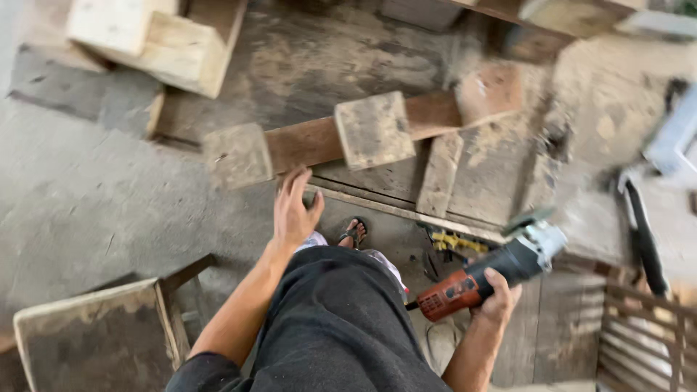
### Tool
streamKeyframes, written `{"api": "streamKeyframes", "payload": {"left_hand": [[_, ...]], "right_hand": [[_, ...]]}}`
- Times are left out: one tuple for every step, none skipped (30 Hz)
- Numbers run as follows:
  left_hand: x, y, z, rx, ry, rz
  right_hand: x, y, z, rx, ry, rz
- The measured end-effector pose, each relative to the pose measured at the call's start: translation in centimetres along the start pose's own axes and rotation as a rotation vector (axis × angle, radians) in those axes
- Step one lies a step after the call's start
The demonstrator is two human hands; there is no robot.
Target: The person uses an angle grinder with a sanding disc to smooth the edges and surfaces of a wooden plank. They reposition the plank multiple times to access different sides and ends, maintaining continuous contact with the tool throughout the clip.
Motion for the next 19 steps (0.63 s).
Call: {"api": "streamKeyframes", "payload": {"left_hand": [[-2.0,0.7,0.8,-0.102,-0.052,0.063],[-3.7,1.3,2.5,-0.057,-0.162,0.115],[-5.3,1.6,4.1,-0.017,-0.264,0.162],[-6.3,1.9,5.8,0.020,-0.360,0.200],[-6.7,2.4,7.6,0.039,-0.428,0.237],[-6.6,2.9,9.4,0.049,-0.482,0.261],[-5.9,2.5,10.6,0.157,-0.501,0.249],[-4.6,1.9,11.3,0.260,-0.516,0.228],[-2.3,2.8,10.8,0.180,-0.443,0.328],[0.1,3.9,10.7,0.114,-0.377,0.440],[1.2,4.9,10.4,0.047,-0.311,0.558],[1.9,4.9,10.7,0.051,-0.338,0.579],[3.0,4.8,10.8,0.052,-0.362,0.593],[4.1,4.8,11.2,0.054,-0.383,0.604],[6.0,5.3,11.7,0.055,-0.335,0.605],[7.9,5.9,12.6,0.058,-0.285,0.611],[9.1,6.4,12.8,0.066,-0.239,0.627],[9.6,6.9,12.6,0.030,-0.212,0.626],[9.9,7.5,12.8,-0.004,-0.189,0.629]], "right_hand": [[0.6,-0.3,-0.4,-0.004,0.017,0.000],[1.0,-0.6,-1.0,0.000,0.054,0.001],[1.1,-0.5,-1.1,0.001,0.082,0.008],[1.4,-0.3,-1.2,0.003,0.101,0.021],[2.0,-0.8,-1.5,-0.026,0.093,-0.003],[2.6,-1.3,-1.5,-0.056,0.066,-0.017],[2.8,-0.9,-0.8,-0.090,0.022,-0.023],[2.9,-0.2,-0.4,-0.088,0.048,-0.019],[3.1,-0.1,-0.6,-0.081,0.081,-0.023],[3.1,-0.4,-1.2,-0.070,0.132,-0.038],[2.9,-0.4,-1.4,-0.064,0.141,-0.048],[2.7,-0.3,-1.7,-0.055,0.148,-0.054],[2.8,-0.1,-1.8,-0.045,0.149,-0.052],[2.8,0.1,-1.7,-0.038,0.147,-0.053],[2.8,0.2,-1.6,-0.032,0.142,-0.054],[2.6,0.3,-1.2,-0.029,0.138,-0.059],[2.4,0.3,-0.7,-0.028,0.109,-0.055],[2.3,0.1,-0.4,-0.026,0.088,-0.059],[2.1,-0.1,-0.1,-0.023,0.070,-0.067]]}}
Point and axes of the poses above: each hand's wrist, its own x-axis towards the middle knuckle, its own z-axis out of the back of the hand, y = z × x, the point moved 7 cm from there along x, towards the middle knuckle, and after that the axes turned 8 degrees about y, right-handed, at the moved point
